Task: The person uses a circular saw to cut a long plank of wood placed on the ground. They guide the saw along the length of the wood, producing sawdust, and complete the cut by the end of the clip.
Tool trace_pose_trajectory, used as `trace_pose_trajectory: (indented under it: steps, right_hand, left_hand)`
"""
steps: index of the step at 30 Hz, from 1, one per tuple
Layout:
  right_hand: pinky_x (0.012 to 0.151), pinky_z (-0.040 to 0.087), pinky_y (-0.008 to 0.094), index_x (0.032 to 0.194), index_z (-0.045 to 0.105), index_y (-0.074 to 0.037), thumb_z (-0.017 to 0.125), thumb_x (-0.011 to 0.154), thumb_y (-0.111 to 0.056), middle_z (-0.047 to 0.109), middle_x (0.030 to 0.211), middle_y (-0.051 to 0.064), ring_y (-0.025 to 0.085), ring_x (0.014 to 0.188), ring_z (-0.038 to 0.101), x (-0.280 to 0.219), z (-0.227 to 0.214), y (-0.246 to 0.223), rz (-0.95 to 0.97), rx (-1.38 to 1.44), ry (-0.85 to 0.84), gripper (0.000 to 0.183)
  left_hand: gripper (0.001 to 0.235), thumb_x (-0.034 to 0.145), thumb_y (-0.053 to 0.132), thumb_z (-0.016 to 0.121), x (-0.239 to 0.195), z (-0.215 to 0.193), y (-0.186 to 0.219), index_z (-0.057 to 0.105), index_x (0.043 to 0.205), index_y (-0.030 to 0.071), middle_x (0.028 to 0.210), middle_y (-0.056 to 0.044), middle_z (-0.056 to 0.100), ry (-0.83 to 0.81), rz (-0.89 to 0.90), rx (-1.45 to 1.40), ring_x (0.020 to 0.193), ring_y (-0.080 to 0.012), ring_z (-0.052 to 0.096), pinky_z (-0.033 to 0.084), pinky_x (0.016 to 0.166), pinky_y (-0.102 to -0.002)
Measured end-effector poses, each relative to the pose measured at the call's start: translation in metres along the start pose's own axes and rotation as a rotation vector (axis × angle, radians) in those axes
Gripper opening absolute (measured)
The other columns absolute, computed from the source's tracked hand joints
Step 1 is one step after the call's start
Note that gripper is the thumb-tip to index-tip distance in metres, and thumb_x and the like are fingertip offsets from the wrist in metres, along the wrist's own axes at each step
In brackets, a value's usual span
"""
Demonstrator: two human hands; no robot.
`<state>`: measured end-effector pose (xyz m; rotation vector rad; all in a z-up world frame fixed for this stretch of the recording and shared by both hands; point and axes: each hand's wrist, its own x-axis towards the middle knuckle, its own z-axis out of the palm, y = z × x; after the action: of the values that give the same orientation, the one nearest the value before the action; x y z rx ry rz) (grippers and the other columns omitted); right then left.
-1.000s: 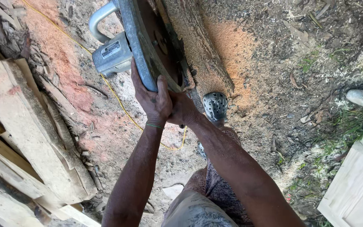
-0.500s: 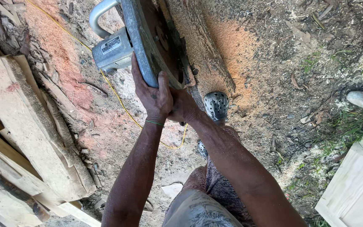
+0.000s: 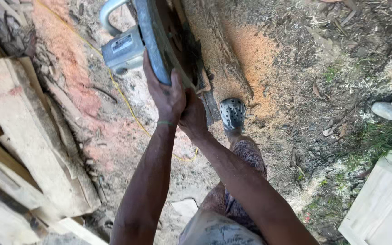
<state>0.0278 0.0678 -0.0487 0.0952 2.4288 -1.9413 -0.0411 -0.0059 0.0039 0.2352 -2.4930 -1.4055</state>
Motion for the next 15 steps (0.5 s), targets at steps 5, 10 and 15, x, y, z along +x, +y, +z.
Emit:
trace_pose_trajectory:
  steps: [5,10,15]
  right_hand:
    - [0.067,0.061,0.042,0.126,0.050,-0.001,0.079,0.092,-0.050,0.068,0.099,0.012,0.029,0.081,0.073,-0.007,0.001,0.005,-0.047,0.012,-0.012,0.066]
    - [0.067,0.060,0.041,0.121,0.061,-0.004,0.077,0.091,-0.044,0.071,0.098,0.013,0.029,0.082,0.073,-0.012,0.013,0.020,-0.073,-0.089,0.049,0.053]
    - [0.060,0.061,0.036,0.120,0.062,-0.004,0.075,0.091,-0.055,0.072,0.088,0.011,0.023,0.074,0.074,0.002,0.019,0.028,-0.073,-0.076,0.047,0.060]
  left_hand:
    - [0.087,0.092,0.011,0.063,-0.010,-0.002,-0.005,0.022,0.168,0.002,0.170,-0.023,0.034,-0.030,0.003,-0.098,0.161,-0.0395,0.036,0.032,0.135,-0.051]
    - [0.092,0.093,0.018,0.069,-0.020,-0.006,-0.022,0.017,0.168,0.006,0.172,-0.021,0.027,-0.096,-0.080,-0.119,0.160,-0.0387,0.034,0.036,0.131,-0.052]
    - [0.083,0.101,0.011,0.068,-0.016,0.001,-0.038,0.019,0.167,0.013,0.171,-0.015,0.031,-0.052,0.035,-0.029,0.158,-0.0331,0.033,0.030,0.134,-0.051]
